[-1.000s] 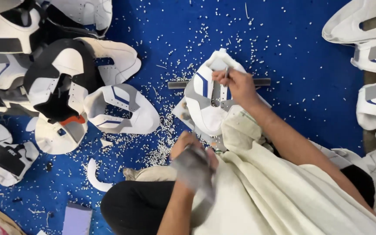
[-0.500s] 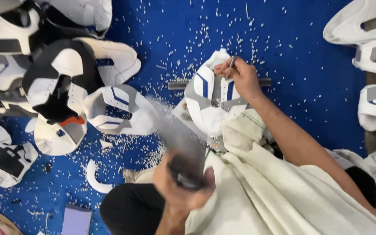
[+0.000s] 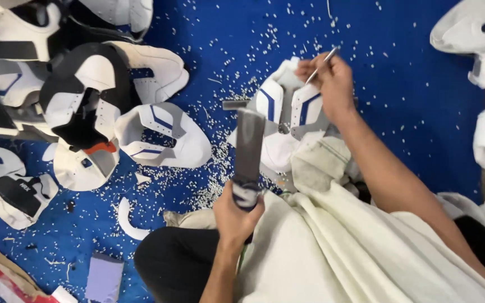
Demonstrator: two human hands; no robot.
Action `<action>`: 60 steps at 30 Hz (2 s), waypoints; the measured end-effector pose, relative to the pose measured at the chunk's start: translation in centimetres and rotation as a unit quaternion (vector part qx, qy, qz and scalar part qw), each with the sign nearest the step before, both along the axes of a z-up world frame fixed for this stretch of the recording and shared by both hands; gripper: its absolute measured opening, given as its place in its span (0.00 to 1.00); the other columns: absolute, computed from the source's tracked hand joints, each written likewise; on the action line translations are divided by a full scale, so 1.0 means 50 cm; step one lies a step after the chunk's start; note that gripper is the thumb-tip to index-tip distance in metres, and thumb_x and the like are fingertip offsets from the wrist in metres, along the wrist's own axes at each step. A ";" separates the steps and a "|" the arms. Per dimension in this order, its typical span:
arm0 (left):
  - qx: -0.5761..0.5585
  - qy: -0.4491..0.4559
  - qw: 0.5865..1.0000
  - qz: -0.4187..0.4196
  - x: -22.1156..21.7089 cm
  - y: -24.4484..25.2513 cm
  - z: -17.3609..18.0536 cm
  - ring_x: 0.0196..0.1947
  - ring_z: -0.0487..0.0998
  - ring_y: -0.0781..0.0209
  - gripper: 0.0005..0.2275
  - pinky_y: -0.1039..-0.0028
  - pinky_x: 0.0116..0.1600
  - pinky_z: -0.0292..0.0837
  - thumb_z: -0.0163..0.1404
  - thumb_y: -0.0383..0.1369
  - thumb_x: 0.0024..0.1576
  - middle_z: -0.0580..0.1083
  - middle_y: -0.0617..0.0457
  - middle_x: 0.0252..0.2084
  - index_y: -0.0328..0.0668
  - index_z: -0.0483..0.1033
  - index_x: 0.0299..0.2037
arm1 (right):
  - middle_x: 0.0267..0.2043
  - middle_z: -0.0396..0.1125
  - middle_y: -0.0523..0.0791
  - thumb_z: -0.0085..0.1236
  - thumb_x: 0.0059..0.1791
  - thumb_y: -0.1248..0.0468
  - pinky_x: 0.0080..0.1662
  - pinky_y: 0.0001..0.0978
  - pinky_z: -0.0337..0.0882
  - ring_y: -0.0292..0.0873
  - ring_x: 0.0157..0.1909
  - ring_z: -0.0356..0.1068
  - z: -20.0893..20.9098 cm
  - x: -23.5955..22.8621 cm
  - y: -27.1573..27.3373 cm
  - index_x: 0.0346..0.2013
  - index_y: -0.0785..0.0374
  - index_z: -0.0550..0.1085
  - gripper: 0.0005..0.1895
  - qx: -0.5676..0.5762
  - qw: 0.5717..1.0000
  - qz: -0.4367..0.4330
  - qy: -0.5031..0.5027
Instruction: Using a punch tool and hammer to create holes in shoe upper components for assembly.
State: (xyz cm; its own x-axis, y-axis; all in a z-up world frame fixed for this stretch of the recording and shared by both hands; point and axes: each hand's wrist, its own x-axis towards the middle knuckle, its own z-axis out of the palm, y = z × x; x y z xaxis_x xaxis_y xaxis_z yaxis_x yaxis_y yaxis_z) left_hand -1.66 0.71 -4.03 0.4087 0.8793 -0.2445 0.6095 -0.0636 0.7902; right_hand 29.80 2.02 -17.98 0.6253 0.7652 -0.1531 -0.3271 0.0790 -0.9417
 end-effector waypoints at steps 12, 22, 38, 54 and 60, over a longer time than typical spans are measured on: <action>0.095 -0.113 0.989 0.007 -0.053 -0.040 0.156 0.20 0.72 0.63 0.20 0.77 0.28 0.70 0.66 0.32 0.40 0.71 0.51 0.24 0.34 0.69 0.38 | 0.51 0.74 0.52 0.47 0.55 0.75 0.52 0.31 0.77 0.42 0.52 0.77 -0.028 -0.144 0.007 0.42 0.70 0.70 0.03 -0.053 0.970 0.237 -0.013; 0.082 0.014 0.994 -0.070 -0.049 -0.020 -0.102 0.24 0.75 0.49 0.18 0.66 0.32 0.70 0.66 0.31 0.39 0.72 0.43 0.26 0.37 0.69 0.33 | 0.47 0.75 0.51 0.54 0.48 0.76 0.47 0.34 0.77 0.44 0.47 0.76 0.043 -0.179 -0.038 0.50 0.69 0.76 0.16 -0.043 0.891 0.234 -0.387; 0.128 -0.216 0.968 0.005 -0.040 -0.041 0.223 0.27 0.73 0.61 0.24 0.72 0.35 0.70 0.64 0.29 0.47 0.69 0.49 0.31 0.35 0.62 0.47 | 0.50 0.75 0.51 0.46 0.56 0.74 0.51 0.31 0.77 0.42 0.52 0.77 -0.032 -0.146 0.006 0.42 0.70 0.70 0.03 -0.062 0.974 0.215 -0.037; 0.072 -0.077 0.994 0.016 -0.016 -0.011 0.101 0.24 0.76 0.62 0.18 0.73 0.34 0.72 0.64 0.34 0.43 0.73 0.53 0.26 0.37 0.70 0.37 | 0.47 0.75 0.51 0.46 0.57 0.74 0.49 0.33 0.78 0.43 0.46 0.77 0.010 -0.125 0.029 0.40 0.68 0.71 0.05 -0.060 0.985 0.161 0.017; -0.018 -0.260 0.965 0.017 -0.029 -0.011 -0.073 0.27 0.75 0.63 0.16 0.75 0.35 0.71 0.63 0.32 0.46 0.72 0.53 0.27 0.38 0.67 0.36 | 0.48 0.76 0.51 0.50 0.52 0.76 0.51 0.34 0.77 0.44 0.50 0.78 0.027 -0.142 0.001 0.39 0.71 0.72 0.04 -0.031 0.961 0.182 -0.205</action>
